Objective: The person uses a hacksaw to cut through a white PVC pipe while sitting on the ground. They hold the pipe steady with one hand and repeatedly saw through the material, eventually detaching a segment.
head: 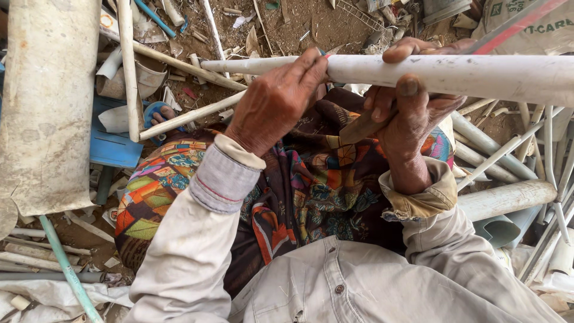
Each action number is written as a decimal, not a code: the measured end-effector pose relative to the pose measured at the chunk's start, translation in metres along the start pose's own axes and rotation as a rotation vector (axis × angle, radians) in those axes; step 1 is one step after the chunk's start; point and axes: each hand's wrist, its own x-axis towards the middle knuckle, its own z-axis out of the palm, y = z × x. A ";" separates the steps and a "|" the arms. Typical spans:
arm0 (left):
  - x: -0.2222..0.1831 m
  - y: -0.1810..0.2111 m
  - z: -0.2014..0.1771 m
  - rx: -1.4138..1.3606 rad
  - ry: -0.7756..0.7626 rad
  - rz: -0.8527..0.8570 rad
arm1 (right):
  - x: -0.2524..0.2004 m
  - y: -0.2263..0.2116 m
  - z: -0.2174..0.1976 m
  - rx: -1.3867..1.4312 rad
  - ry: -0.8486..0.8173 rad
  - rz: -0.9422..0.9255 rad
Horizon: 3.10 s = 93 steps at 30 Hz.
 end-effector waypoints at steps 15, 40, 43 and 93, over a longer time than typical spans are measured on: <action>0.011 0.010 0.004 -0.051 0.102 -0.078 | 0.004 0.009 0.006 0.044 0.064 -0.015; 0.004 -0.016 0.013 0.053 0.087 -0.200 | 0.027 0.023 -0.027 0.054 0.056 -0.037; 0.004 -0.009 0.043 0.108 0.135 -0.211 | 0.029 0.018 -0.014 0.016 0.090 0.027; 0.007 -0.078 0.008 0.033 0.002 -0.515 | 0.102 0.035 0.041 -0.166 -0.370 0.071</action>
